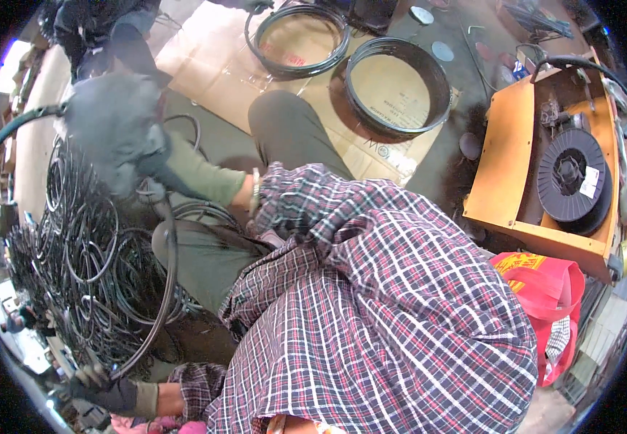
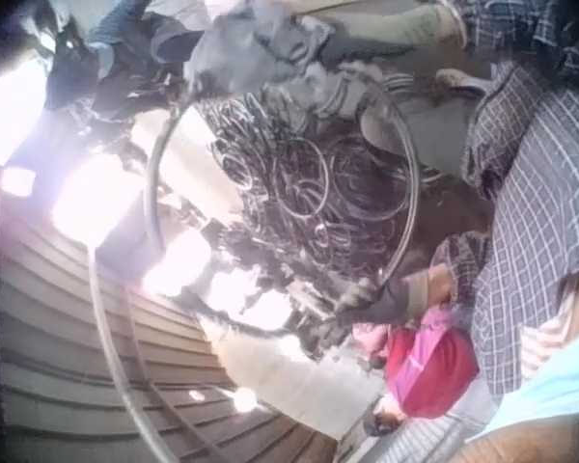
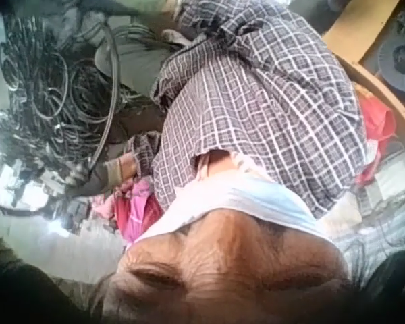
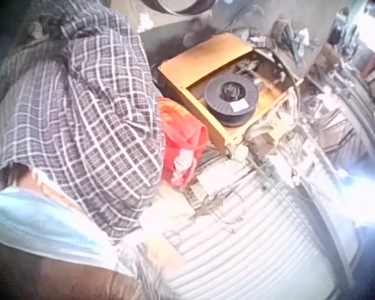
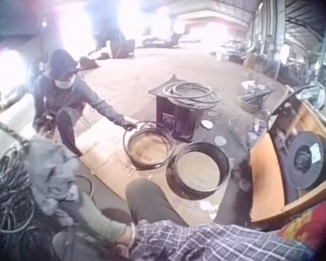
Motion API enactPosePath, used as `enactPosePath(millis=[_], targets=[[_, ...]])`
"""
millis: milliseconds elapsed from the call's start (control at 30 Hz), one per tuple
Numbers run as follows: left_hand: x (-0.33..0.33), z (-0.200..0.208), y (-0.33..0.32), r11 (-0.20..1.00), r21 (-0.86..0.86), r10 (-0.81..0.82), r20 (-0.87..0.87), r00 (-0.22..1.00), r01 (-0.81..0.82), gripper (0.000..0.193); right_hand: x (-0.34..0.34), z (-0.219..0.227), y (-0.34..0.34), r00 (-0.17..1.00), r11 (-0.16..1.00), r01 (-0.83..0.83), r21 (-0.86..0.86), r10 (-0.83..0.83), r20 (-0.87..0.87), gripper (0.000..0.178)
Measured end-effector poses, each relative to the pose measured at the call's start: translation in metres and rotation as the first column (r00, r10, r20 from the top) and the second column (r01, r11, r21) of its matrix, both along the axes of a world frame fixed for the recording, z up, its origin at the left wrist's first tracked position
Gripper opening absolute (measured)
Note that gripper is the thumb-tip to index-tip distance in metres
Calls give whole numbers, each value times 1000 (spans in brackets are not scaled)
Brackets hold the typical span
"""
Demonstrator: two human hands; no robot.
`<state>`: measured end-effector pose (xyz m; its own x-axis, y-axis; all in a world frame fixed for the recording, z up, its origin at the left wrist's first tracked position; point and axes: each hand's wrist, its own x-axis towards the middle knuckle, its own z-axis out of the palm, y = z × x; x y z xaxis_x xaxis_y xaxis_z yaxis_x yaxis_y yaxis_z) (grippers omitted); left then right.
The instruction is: Wiping and cleaning circular metal rings with a cloth in a fabrication environment.
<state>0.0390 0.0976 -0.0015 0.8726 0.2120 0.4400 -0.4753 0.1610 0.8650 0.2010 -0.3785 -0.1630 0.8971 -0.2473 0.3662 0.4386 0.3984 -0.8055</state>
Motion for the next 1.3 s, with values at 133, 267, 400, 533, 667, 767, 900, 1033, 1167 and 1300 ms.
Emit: enactPosePath(millis=[133,267,400,533,667,767,900,1033,1167,1300], targets=[[59,-38,-143,851,412,303,123,945,-326,14,-40,-15,-78,940,983,-167,83,184,-289,20],[93,-66,-195,864,-395,-322,45,946,313,20,-95,-20,-133,827,891,296,344,-58,-560,29],[111,-91,-248,822,-458,-350,63,935,338,21,-107,-28,-150,974,952,182,246,-140,-180,21],[100,-67,-317,980,-161,93,-145,985,-116,26,-100,19,-113,956,992,126,28,-113,-272,14],[111,-90,-355,974,-125,173,-128,977,-189,21,-82,67,-78,887,984,-126,-126,55,-458,20],[109,-123,-383,886,345,351,-64,934,-310,29,-53,86,-32,950,973,-219,71,230,-210,28],[107,-165,-411,982,-171,83,45,996,-74,43,-21,97,-2,989,995,69,-71,-78,-124,36],[99,-186,-396,985,-172,-23,-94,995,7,47,-22,84,-5,997,993,41,114,-48,62,35],[113,-274,-340,913,-405,-121,-373,920,-44,47,-56,104,-36,993,995,-100,6,100,-68,32],[130,-295,-349,850,-525,-386,-670,634,-37,68,-94,-2,-126,998,992,-48,118,42,55,38]])
